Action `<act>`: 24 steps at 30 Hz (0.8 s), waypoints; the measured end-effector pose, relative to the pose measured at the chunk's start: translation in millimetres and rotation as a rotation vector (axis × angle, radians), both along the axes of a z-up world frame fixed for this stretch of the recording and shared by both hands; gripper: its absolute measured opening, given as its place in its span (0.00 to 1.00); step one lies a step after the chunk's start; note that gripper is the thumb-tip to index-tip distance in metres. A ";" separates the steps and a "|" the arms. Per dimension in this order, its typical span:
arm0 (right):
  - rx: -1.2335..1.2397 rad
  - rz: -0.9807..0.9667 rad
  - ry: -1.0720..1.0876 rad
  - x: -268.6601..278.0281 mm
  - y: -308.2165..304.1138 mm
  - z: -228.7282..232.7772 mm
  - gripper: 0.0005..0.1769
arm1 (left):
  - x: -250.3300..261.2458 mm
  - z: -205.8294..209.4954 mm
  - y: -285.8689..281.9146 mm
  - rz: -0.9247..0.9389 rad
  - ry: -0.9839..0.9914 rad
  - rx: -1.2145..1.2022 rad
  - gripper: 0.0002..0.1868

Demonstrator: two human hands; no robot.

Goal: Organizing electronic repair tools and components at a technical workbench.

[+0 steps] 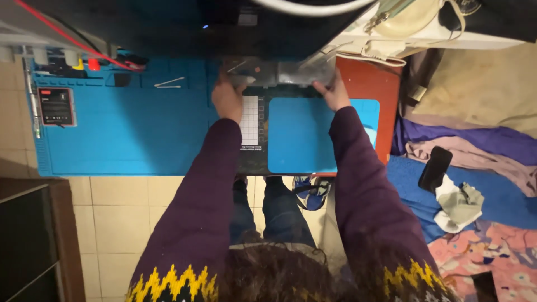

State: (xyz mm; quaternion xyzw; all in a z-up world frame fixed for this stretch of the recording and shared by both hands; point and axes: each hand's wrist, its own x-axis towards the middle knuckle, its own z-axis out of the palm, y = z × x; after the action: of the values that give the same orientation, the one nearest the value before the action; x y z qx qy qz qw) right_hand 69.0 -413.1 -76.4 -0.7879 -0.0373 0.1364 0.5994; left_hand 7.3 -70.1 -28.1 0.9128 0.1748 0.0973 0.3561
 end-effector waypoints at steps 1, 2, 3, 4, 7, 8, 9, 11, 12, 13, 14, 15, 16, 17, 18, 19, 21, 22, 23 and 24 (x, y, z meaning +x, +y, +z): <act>-0.016 -0.042 0.002 -0.7 2.2 2.6 0.45 | 1.9 -1.0 -0.2 -0.007 0.025 -0.014 0.40; -0.032 -0.083 0.004 -1.4 4.3 5.3 0.43 | 3.7 -1.9 -0.6 -0.014 0.051 -0.029 0.39; -0.034 -0.085 0.006 -2.7 5.6 4.7 0.43 | 4.5 -6.9 -0.2 -0.016 0.052 -0.031 0.39; -0.028 -0.117 0.014 -4.0 6.7 4.4 0.41 | 5.1 -11.8 -0.1 -0.013 0.076 -0.012 0.38; 0.015 -0.183 0.012 -3.9 8.1 -0.5 0.40 | 8.8 -4.8 0.5 0.002 0.092 0.030 0.36; 0.054 -0.217 0.001 -1.5 7.6 -2.8 0.42 | 11.9 0.9 0.0 0.014 0.086 0.053 0.35; 0.052 -0.218 0.001 -1.7 7.7 -0.3 0.42 | 12.1 5.1 0.8 0.012 0.086 0.051 0.35; 0.093 -0.163 -0.055 -3.6 7.6 3.6 0.39 | 11.1 13.1 2.0 -0.029 0.022 0.040 0.38; 0.092 -0.164 -0.051 -4.5 7.0 2.6 0.39 | 10.8 10.2 3.5 -0.030 0.026 0.040 0.38; 0.096 -0.149 -0.082 -3.5 5.3 2.7 0.39 | 12.5 7.9 4.0 -0.034 0.045 0.037 0.38; 0.100 -0.134 -0.113 -2.4 3.5 3.1 0.38 | 14.2 5.9 4.3 -0.037 0.064 0.035 0.38; 0.099 -0.136 -0.113 -1.4 2.4 1.9 0.38 | 14.6 1.7 5.3 -0.040 0.064 0.033 0.38; 0.087 -0.121 -0.109 -0.5 1.2 0.8 0.38 | 15.0 -2.3 6.3 -0.057 0.099 0.014 0.37; 0.076 -0.105 -0.102 -1.4 0.7 -0.8 0.37 | 13.4 -6.5 7.9 -0.075 0.137 -0.004 0.35; 0.076 -0.107 -0.100 -4.8 3.3 6.4 0.37 | 10.3 -1.9 10.3 -0.077 0.140 -0.004 0.35; 0.093 -0.124 -0.094 -8.4 6.2 14.2 0.37 | 7.0 3.4 13.0 -0.118 0.115 0.010 0.35; 0.112 -0.143 -0.095 -22.2 12.8 35.3 0.37 | -3.3 22.2 20.5 -0.161 0.083 0.026 0.34; 0.080 -0.270 -0.035 -32.6 16.6 47.8 0.35 | -10.7 34.9 25.3 -0.156 0.041 -0.029 0.36; 0.045 -0.394 0.033 -46.4 19.7 59.2 0.33 | -22.3 46.1 29.4 -0.149 0.006 -0.088 0.38; 0.044 -0.392 0.033 -65.1 14.1 43.6 0.33 | -39.6 43.5 33.3 -0.148 0.006 -0.088 0.38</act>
State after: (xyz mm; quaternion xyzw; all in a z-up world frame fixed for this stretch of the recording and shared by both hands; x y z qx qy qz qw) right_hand 3.9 -399.0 -32.9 -0.7644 0.1238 0.0288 0.6321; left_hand -32.3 -36.8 15.3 0.9068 0.1121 0.0604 0.4018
